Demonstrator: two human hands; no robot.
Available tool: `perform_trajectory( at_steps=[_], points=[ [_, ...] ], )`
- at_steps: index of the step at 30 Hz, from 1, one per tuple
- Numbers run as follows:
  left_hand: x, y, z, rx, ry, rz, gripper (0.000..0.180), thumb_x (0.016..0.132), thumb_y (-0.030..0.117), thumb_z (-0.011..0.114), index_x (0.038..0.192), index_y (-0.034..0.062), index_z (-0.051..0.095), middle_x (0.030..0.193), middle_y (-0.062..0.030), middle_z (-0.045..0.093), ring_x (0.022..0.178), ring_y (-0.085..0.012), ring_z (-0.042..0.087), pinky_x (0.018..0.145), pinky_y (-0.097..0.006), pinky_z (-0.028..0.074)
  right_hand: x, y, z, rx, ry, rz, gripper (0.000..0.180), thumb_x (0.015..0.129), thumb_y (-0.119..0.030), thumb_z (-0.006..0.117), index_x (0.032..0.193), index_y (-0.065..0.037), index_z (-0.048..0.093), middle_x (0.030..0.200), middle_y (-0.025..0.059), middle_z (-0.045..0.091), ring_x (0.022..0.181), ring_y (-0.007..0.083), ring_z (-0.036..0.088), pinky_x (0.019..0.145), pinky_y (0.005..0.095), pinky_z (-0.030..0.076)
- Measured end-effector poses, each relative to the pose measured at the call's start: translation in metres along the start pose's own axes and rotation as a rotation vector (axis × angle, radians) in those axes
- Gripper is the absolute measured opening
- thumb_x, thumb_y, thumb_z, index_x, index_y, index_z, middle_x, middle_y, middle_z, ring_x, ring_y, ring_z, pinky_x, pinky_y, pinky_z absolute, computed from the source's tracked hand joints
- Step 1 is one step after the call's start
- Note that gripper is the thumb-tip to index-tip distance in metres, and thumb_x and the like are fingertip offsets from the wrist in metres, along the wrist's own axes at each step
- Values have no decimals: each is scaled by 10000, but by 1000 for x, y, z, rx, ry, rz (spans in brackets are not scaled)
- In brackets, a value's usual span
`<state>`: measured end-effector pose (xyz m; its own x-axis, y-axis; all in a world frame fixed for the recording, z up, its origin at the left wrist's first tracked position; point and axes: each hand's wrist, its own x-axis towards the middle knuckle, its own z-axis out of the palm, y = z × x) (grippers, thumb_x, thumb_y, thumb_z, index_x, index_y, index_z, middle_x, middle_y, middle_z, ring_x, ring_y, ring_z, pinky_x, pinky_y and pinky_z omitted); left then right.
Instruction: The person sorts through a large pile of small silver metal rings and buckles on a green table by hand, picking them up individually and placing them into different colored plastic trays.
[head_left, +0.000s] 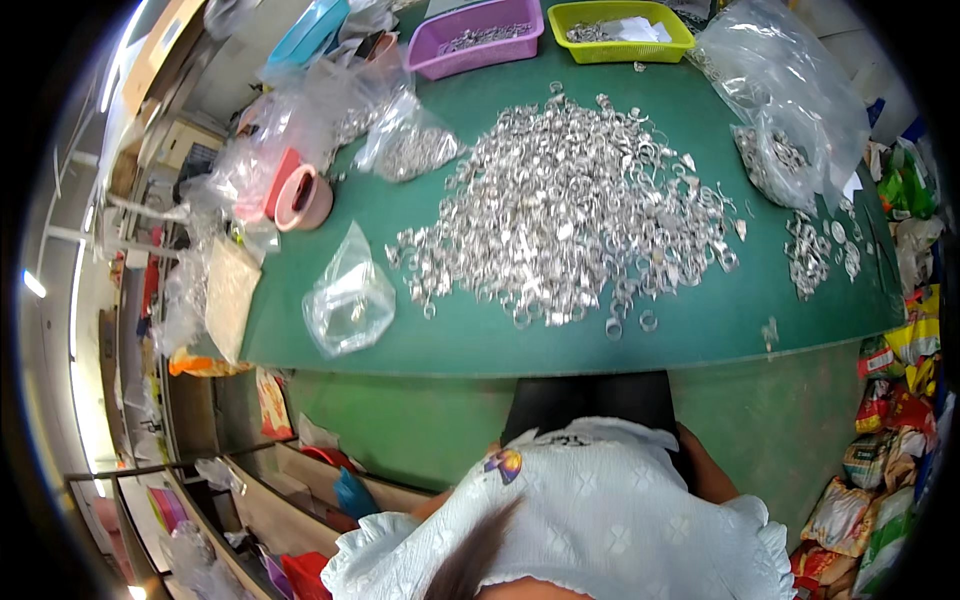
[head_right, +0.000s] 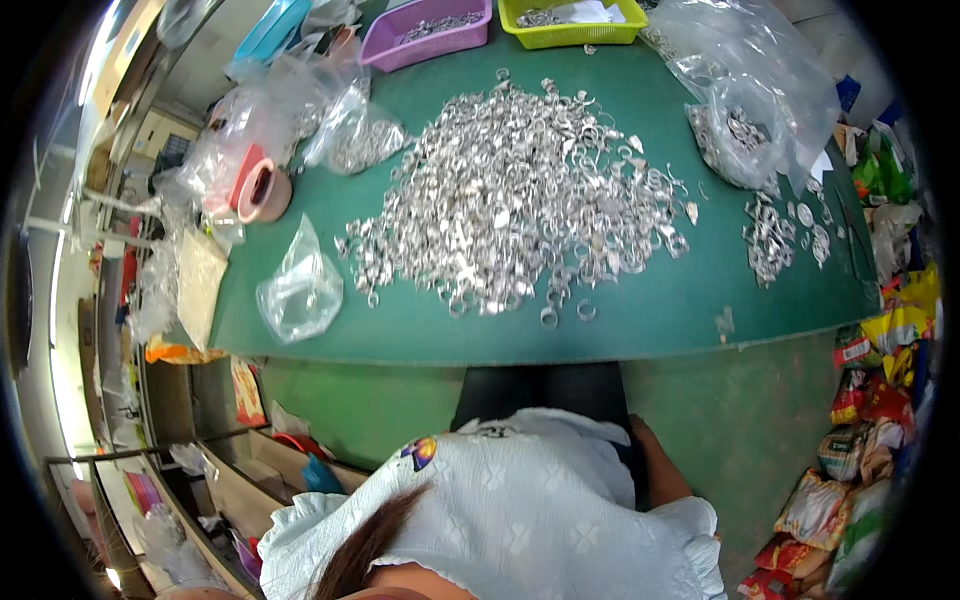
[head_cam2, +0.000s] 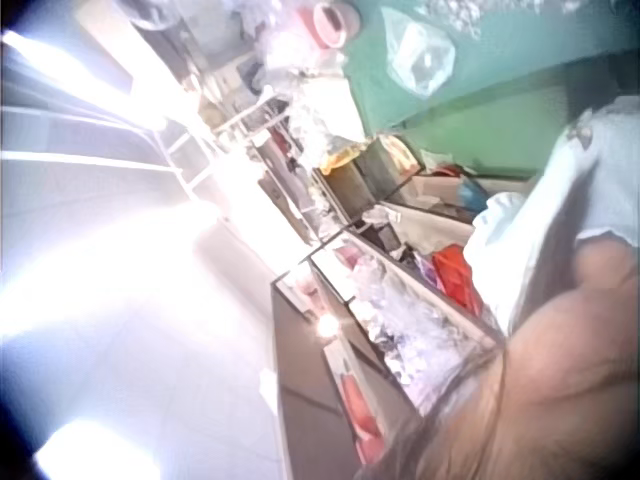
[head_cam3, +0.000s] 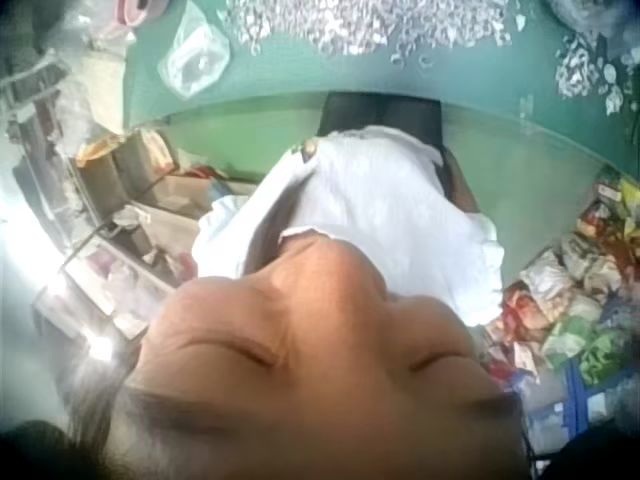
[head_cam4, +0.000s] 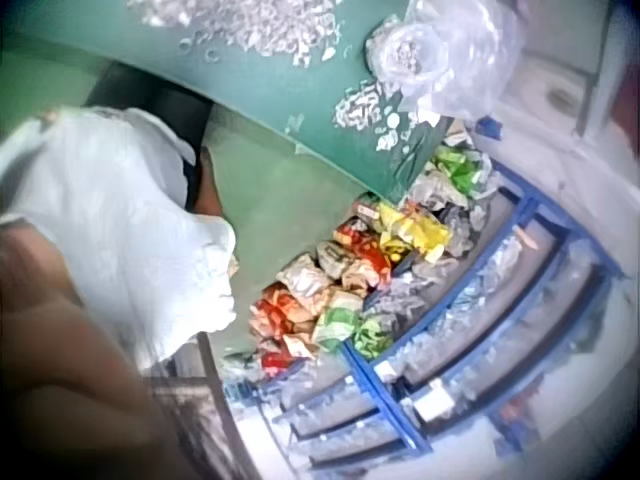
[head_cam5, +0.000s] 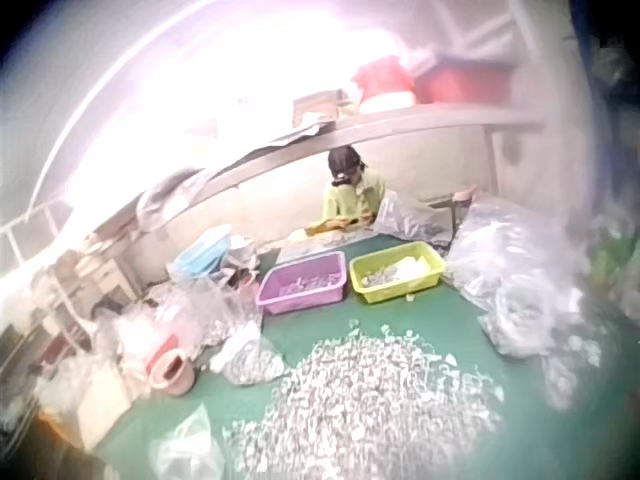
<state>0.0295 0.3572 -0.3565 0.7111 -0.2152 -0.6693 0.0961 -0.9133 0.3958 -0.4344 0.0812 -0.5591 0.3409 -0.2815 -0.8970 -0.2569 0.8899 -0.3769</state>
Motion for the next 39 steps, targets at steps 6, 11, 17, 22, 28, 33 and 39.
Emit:
perform_trajectory(
  at_steps=[6,11,17,22,28,33,39],
  points=[
    [14,70,23,25,-62,281,283,883,230,507,897,-20,639,746,-113,638,687,-191,581,630,-343,457,8,-2,-41,-851,129,-463,455,808,-263,540,1133,56,536,1135,232,564,1034,300,559,854,414,442],
    [-42,158,2,-618,-104,586,211,924,127,470,1033,-14,583,805,-37,608,688,-75,520,618,-199,424,-120,-105,37,-872,211,-326,304,809,-260,562,855,28,646,791,188,638,758,224,603,692,355,460],
    [-149,234,-25,-218,-348,782,278,882,192,552,1066,-14,580,920,-96,630,856,-157,580,791,-292,459,-244,-124,65,-810,0,-72,704,801,-591,487,1253,-54,437,1218,157,489,1097,224,459,731,364,463],
    [-178,272,-14,215,-497,764,421,819,329,630,993,-54,611,922,-195,639,832,-272,618,749,-348,474,-245,-112,52,-1101,145,-416,518,805,-421,500,1170,-54,500,1050,214,546,955,333,524,717,442,467],
    [-174,287,-20,512,-330,920,369,805,313,638,810,-55,632,777,-217,604,718,-303,588,682,-390,456,-237,-145,61,-1271,197,-675,308,811,-214,500,1058,-46,574,830,274,605,767,457,587,684,530,472],
    [-187,286,-96,-627,-760,107,234,865,195,593,701,28,593,592,-40,529,546,-135,499,523,-298,412,-233,-179,73,-1537,186,-655,263,812,-194,496,1014,-49,581,794,228,626,747,406,618,656,504,494],
    [-195,228,-128,-666,-939,28,304,911,260,541,666,105,451,518,56,268,457,-63,255,421,-226,208,-299,-260,118,-1562,183,-834,233,734,-117,546,956,-54,581,771,203,633,709,394,620,636,501,500]
  ],
)
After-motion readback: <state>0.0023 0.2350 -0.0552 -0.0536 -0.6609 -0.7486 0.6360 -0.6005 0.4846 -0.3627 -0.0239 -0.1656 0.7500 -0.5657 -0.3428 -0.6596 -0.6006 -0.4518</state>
